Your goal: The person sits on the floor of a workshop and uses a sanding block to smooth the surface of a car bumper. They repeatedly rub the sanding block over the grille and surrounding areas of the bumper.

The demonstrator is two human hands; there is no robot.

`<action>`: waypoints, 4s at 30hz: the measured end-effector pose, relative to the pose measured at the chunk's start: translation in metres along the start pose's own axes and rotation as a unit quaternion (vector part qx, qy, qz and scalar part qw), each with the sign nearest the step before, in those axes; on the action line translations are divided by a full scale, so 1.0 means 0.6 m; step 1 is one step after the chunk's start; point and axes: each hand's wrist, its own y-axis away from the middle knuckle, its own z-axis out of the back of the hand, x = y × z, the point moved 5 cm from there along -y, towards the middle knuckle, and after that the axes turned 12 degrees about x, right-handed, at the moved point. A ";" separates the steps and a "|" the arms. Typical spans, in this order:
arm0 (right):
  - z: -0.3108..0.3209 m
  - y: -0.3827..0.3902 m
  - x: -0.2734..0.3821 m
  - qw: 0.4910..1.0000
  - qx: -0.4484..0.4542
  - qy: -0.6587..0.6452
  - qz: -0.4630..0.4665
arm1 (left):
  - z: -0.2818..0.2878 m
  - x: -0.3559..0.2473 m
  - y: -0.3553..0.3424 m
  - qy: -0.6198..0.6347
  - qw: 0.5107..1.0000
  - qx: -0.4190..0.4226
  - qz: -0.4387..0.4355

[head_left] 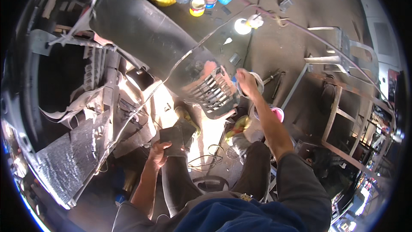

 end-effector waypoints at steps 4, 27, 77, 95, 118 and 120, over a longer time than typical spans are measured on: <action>-0.054 -0.308 -0.024 0.981 -0.044 0.168 0.090 | 0.083 -0.030 -0.056 -0.082 0.983 -0.133 -0.097; -0.091 -0.552 -0.085 0.963 0.102 -0.243 0.061 | 0.034 -0.016 -0.031 -0.287 0.809 -0.464 -0.218; -0.462 0.269 0.193 0.687 0.265 0.444 0.510 | 0.379 0.025 -0.101 -0.038 0.757 -0.175 -0.629; -0.486 0.142 0.181 0.848 0.422 -0.035 0.318 | 0.324 0.060 -0.081 -0.029 0.775 -0.114 -0.621; -0.515 0.147 0.194 0.844 0.386 -0.014 0.372 | 0.333 0.059 -0.065 0.003 0.766 -0.119 -0.632; -0.520 0.155 0.191 0.849 0.383 -0.009 0.364 | 0.334 0.058 -0.064 0.001 0.765 -0.124 -0.632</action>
